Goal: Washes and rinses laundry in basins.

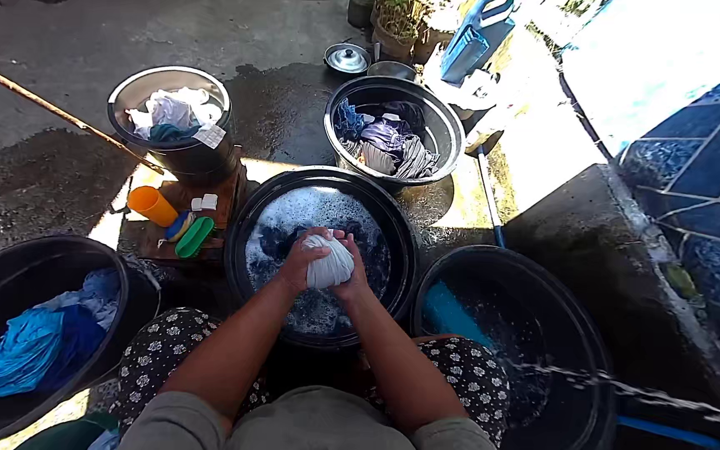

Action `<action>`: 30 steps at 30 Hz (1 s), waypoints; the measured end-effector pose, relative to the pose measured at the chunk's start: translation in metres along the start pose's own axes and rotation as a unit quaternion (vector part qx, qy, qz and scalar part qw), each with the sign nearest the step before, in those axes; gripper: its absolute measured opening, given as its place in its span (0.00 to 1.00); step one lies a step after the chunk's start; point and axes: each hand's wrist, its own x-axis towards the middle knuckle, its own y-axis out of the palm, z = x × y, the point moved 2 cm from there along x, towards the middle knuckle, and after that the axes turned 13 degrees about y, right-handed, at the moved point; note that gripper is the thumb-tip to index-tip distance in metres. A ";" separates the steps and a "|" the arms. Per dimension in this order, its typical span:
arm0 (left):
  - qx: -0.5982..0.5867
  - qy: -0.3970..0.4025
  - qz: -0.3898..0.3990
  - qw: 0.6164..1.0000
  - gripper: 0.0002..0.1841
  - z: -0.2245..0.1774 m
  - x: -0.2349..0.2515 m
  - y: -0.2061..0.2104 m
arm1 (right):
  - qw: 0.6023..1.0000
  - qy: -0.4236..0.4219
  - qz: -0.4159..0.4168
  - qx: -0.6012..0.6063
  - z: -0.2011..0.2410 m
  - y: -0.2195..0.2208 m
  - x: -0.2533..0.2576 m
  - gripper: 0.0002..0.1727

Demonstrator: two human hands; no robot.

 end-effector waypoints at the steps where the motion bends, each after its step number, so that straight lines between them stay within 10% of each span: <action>1: 0.014 0.011 -0.030 0.999 0.16 -0.003 0.000 0.003 | 0.998 -0.040 -0.033 -0.024 0.004 0.005 -0.003 0.23; 5: 0.046 -0.046 -0.149 0.987 0.10 -0.011 0.008 0.003 | 0.918 -0.258 -0.150 -0.261 0.015 0.033 -0.029 0.08; 11: -0.016 -0.259 -0.034 0.965 0.18 -0.003 0.014 -0.001 | 0.525 -0.535 -0.090 -0.655 0.008 0.042 -0.051 0.12; 14: 0.020 -0.312 0.034 0.949 0.22 0.012 0.013 -0.006 | 0.407 -0.575 -0.050 -0.708 -0.010 0.035 -0.055 0.10; 20: 0.309 -0.369 0.210 0.851 0.17 0.023 0.009 -0.007 | 0.352 -0.563 0.009 -0.748 -0.046 0.001 -0.047 0.08; 27: 0.482 -0.413 0.419 0.649 0.27 0.056 -0.020 -0.012 | 0.319 -0.456 0.106 -0.824 -0.090 -0.033 -0.051 0.04; 30: 0.502 -0.421 0.389 0.648 0.28 0.051 -0.024 -0.014 | 0.318 -0.426 0.122 -0.838 -0.093 -0.032 -0.051 0.04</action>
